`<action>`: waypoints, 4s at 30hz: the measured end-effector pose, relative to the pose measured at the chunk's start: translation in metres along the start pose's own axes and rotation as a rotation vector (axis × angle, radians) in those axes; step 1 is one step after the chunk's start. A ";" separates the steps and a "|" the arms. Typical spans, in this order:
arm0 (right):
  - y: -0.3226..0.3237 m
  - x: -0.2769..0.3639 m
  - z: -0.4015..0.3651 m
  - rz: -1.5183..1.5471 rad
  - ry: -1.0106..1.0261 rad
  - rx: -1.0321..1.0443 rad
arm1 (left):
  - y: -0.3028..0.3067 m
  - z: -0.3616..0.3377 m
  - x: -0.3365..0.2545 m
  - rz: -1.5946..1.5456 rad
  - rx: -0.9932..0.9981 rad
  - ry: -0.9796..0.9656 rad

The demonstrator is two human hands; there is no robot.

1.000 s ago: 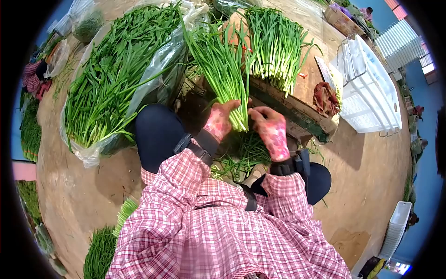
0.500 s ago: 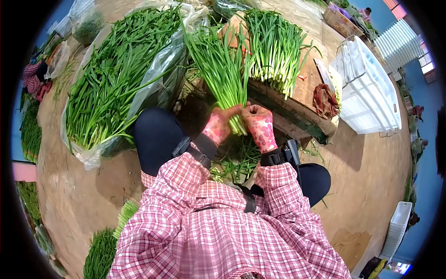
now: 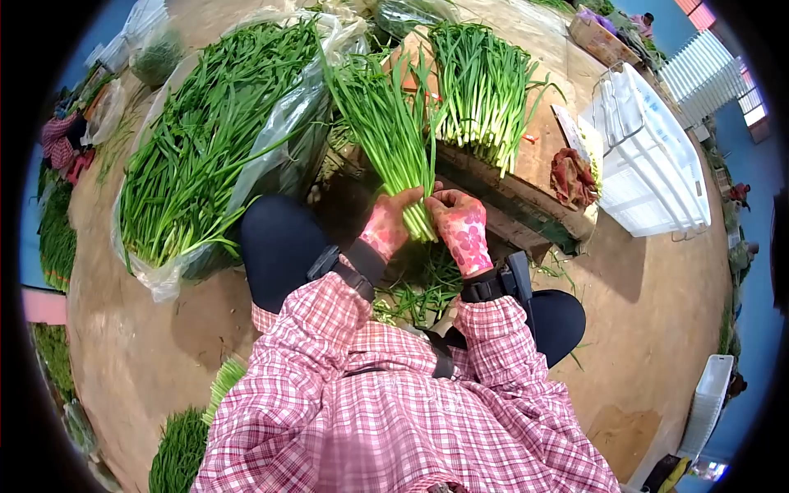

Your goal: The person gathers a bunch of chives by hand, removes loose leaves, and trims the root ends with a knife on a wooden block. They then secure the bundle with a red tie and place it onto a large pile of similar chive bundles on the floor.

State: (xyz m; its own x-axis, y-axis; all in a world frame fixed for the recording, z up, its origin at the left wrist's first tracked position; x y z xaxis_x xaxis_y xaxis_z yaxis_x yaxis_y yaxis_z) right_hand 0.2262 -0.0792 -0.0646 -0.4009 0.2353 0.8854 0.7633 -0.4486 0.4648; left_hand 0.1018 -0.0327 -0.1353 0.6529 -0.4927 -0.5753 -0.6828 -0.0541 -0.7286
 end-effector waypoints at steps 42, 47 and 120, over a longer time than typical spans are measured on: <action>0.004 -0.004 -0.008 -0.171 0.220 0.361 | -0.017 -0.011 -0.005 -0.246 0.190 0.068; 0.039 0.030 -0.053 -0.572 0.439 0.208 | -0.008 -0.005 -0.016 -0.363 0.233 0.128; 0.049 0.115 0.227 -0.294 0.795 0.013 | -0.182 0.217 -0.053 1.761 0.839 -1.057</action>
State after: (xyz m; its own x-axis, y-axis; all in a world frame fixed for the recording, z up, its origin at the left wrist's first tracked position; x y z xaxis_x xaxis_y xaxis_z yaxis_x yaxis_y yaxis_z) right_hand 0.3326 0.1212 0.0598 -0.8176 -0.3373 0.4667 0.5756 -0.4534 0.6806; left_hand 0.2623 0.1918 -0.0529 -0.1970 0.9135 -0.3560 -0.5382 0.2028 0.8180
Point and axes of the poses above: each hand's wrist, its own z-axis towards the middle knuckle, its own y-axis out of the back of the hand, x = y × z, the point moved 3 cm from there along z, towards the middle knuckle, and after that the axes turned 12 degrees about -x, right-handed, at the moved point
